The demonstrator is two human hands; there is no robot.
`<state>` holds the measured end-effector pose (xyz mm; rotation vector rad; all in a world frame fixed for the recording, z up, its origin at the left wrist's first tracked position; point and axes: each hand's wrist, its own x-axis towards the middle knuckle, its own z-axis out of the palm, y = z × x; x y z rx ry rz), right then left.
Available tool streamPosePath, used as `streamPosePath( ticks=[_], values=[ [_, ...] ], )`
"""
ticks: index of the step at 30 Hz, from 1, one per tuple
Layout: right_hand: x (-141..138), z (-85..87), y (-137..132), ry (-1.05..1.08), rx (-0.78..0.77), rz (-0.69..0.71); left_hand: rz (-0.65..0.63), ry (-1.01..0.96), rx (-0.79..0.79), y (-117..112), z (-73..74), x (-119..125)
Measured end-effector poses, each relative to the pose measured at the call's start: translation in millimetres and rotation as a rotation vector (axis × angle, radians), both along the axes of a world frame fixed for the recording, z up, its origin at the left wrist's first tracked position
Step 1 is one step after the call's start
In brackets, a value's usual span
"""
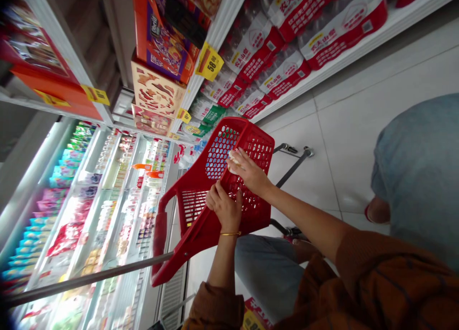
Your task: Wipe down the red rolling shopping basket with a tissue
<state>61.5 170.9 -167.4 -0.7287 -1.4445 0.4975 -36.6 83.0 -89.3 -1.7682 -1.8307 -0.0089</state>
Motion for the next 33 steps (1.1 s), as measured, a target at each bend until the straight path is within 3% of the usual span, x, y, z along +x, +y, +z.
streamPosePath(
  ticks=[5,11,19,30,33],
  values=[
    [-9,4.6,-14,-0.019,0.038,0.021,-0.117,0.004,-0.087,14,10.1,10],
    [-23,-9.2,-17,-0.058,0.056,0.02,-0.08,0.044,-0.169,24,10.8,11],
    [-31,-29.8,-18,-0.02,0.051,0.011,-0.05,0.078,-0.153,26,4.0,6],
    [-43,-96.8,-45,0.0,-0.094,0.051,-0.037,0.092,-0.123,32,3.4,11],
    [-43,-107.5,-49,0.028,-0.146,0.081,-0.032,0.091,-0.122,32,3.6,12]
  ],
)
